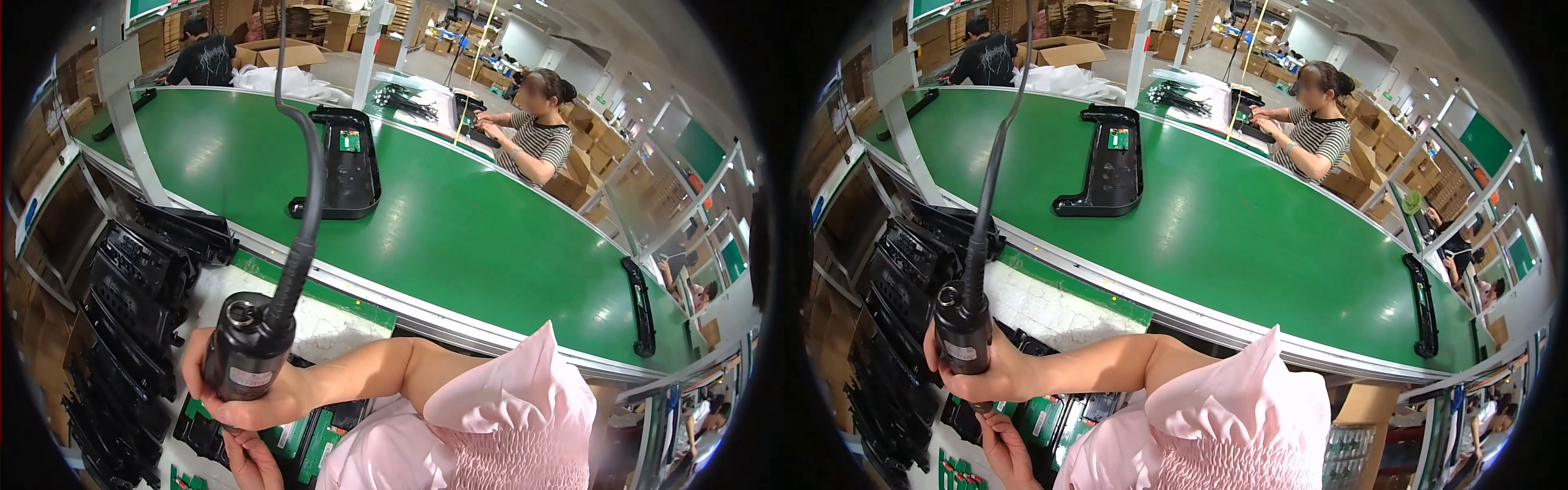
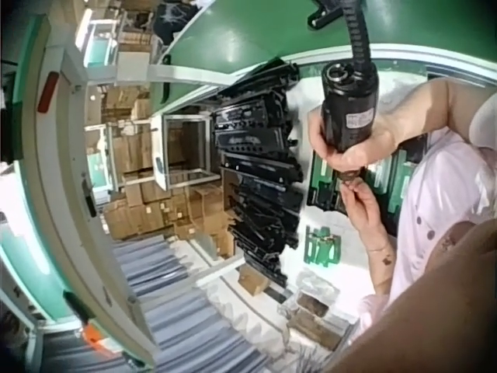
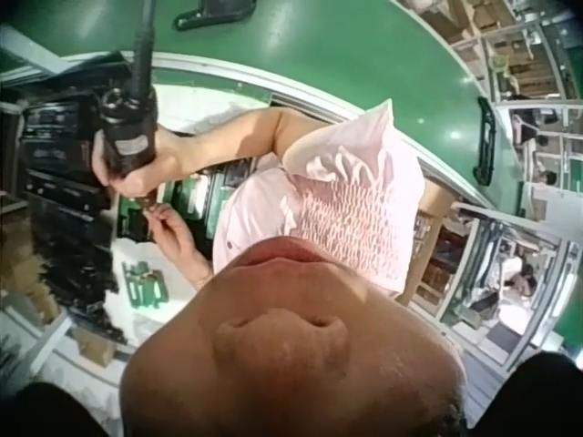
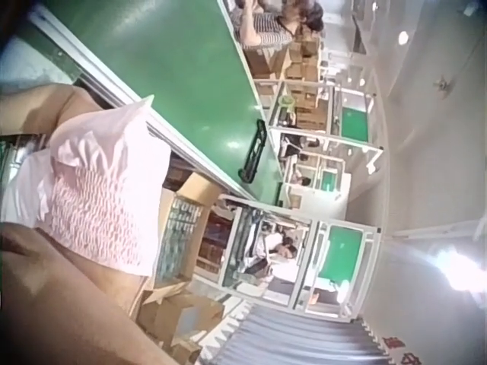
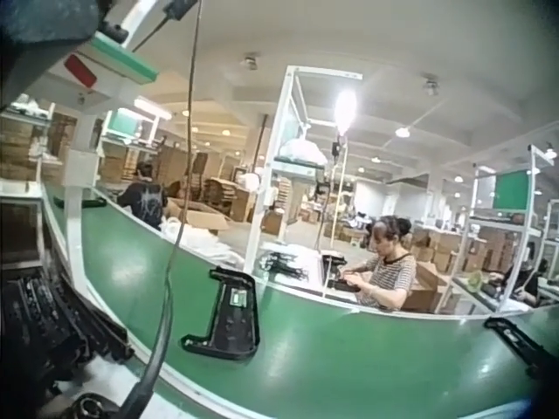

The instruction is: Use an electric screwdriver to fasten circuit boards and components onto plastic housings on a manufacturing assembly line.

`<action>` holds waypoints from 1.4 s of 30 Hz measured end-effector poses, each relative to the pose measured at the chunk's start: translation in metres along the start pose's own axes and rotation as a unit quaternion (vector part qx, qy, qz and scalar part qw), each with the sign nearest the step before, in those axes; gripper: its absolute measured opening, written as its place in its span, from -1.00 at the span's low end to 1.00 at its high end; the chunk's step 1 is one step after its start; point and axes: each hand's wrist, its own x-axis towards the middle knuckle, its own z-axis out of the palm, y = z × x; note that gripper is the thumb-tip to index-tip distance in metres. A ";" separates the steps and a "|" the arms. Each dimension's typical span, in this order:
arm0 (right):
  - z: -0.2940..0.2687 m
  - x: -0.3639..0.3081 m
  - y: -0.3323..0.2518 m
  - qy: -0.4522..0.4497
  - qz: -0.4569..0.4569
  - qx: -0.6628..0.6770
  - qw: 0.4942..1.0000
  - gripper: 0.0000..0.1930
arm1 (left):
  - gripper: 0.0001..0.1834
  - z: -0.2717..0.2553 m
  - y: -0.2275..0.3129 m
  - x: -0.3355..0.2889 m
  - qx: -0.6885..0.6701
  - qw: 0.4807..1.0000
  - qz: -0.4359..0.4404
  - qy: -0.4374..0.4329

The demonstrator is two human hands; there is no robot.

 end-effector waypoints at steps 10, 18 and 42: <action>0.007 -0.007 -0.010 0.008 0.004 -0.004 1.000 -0.76 | -0.80 -0.006 -0.004 0.006 -0.002 0.999 0.026 0.031; 0.007 0.000 0.024 0.044 -0.055 -0.045 0.996 -0.78 | -0.41 0.019 -0.025 -0.005 0.106 0.991 0.058 0.058; 0.001 0.031 0.100 -0.060 0.141 -0.139 0.978 -0.80 | -0.81 0.000 -0.019 -0.001 0.227 0.972 0.037 0.041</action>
